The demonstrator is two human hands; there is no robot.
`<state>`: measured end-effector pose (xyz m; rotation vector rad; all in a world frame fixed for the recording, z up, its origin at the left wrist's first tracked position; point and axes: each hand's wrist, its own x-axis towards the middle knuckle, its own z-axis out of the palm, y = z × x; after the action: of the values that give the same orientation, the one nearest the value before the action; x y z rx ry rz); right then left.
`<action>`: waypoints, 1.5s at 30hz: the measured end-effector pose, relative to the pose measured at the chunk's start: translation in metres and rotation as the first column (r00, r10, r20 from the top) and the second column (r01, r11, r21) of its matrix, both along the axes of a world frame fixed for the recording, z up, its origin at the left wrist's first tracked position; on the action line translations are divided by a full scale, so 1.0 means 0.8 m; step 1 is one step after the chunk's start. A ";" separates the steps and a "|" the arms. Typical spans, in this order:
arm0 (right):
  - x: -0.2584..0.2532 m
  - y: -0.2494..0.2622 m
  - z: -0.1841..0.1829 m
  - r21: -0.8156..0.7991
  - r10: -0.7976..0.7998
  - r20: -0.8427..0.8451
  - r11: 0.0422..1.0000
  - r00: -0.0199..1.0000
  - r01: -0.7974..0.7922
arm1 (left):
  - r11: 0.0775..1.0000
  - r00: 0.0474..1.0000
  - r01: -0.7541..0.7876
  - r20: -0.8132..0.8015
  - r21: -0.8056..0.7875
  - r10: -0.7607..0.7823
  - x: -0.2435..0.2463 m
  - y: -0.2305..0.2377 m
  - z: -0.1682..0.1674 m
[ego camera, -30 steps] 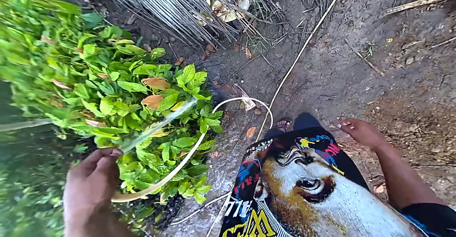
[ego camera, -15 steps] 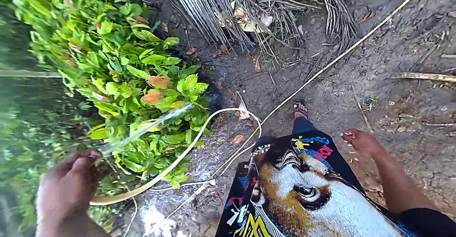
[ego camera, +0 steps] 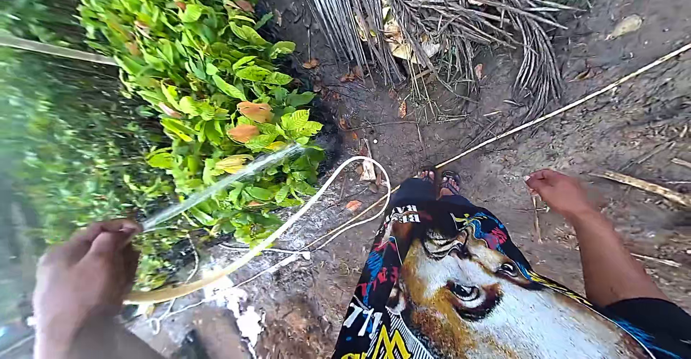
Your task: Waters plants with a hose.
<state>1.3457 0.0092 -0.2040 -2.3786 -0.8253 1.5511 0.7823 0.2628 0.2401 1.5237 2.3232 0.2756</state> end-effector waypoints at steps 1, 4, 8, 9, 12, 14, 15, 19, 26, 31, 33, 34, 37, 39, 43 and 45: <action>-0.002 0.006 -0.004 0.005 0.017 -0.012 1.000 1.000 -0.017 | 1.000 1.000 -0.004 -0.013 -0.015 0.004 0.002 0.003 0.000; -0.007 0.027 -0.016 -0.016 0.054 -0.047 0.998 0.997 -0.055 | 1.000 1.000 -0.007 0.008 0.021 0.007 -0.016 0.017 -0.005; -0.010 0.045 -0.027 -0.061 0.069 -0.064 0.995 0.996 -0.073 | 1.000 1.000 -0.001 -0.020 0.015 0.002 -0.005 0.040 -0.014; -0.008 0.049 -0.030 -0.066 0.055 -0.073 0.996 0.996 -0.060 | 1.000 1.000 -0.011 -0.012 -0.003 0.011 0.008 0.046 -0.014; -0.002 0.058 -0.038 -0.100 -0.021 -0.101 0.995 0.995 0.010 | 0.998 0.997 -0.051 0.053 0.037 0.049 0.007 0.064 -0.013; 0.007 0.065 -0.041 -0.132 -0.114 -0.125 0.986 0.986 0.098 | 0.996 0.997 -0.067 0.046 0.055 0.065 0.006 0.074 -0.011; 0.013 0.068 -0.044 -0.148 -0.165 -0.129 0.978 0.978 0.145 | 0.997 0.997 -0.072 0.029 0.038 0.071 0.007 0.080 -0.011; 0.032 0.085 -0.047 -0.194 -0.338 -0.117 0.930 0.934 0.312 | 0.997 0.997 -0.073 -0.010 0.013 0.074 -0.003 0.103 -0.013; 0.062 0.125 -0.042 -0.244 -0.352 -0.126 0.917 0.927 0.315 | 0.995 0.996 -0.094 -0.002 0.020 0.094 0.041 0.116 0.001; 0.103 0.187 -0.057 -0.241 -0.255 -0.161 0.947 0.953 0.212 | 0.989 0.990 -0.132 -0.040 0.074 0.135 0.099 0.124 0.023; 0.131 0.221 -0.060 -0.227 -0.203 -0.173 0.961 0.964 0.161 | 0.986 0.991 -0.135 -0.008 0.094 0.136 0.121 0.126 0.026; 0.148 0.238 -0.062 -0.206 -0.172 -0.171 0.969 0.970 0.136 | 0.981 0.991 -0.131 0.031 0.145 0.128 0.128 0.126 0.024; 0.202 0.286 -0.058 -0.156 -0.148 -0.168 0.980 0.975 0.122 | 0.955 0.984 -0.125 0.156 0.269 0.085 0.136 0.128 0.027; 0.239 0.314 -0.051 -0.099 -0.179 -0.141 0.981 0.974 0.166 | 0.958 0.985 -0.115 0.158 0.262 0.075 0.143 0.134 0.027; 0.300 0.348 -0.048 -0.056 -0.218 -0.115 0.975 0.969 0.213 | 0.941 0.972 -0.225 0.131 0.253 0.197 0.202 0.148 0.034; 0.320 0.355 -0.056 -0.058 -0.232 -0.097 0.972 0.968 0.227 | 0.945 0.974 -0.207 0.148 0.253 0.174 0.211 0.151 0.039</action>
<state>1.6020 0.2933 -0.2486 -2.3064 -0.4774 1.5967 0.9511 0.3838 0.2712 1.3491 2.4116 0.7401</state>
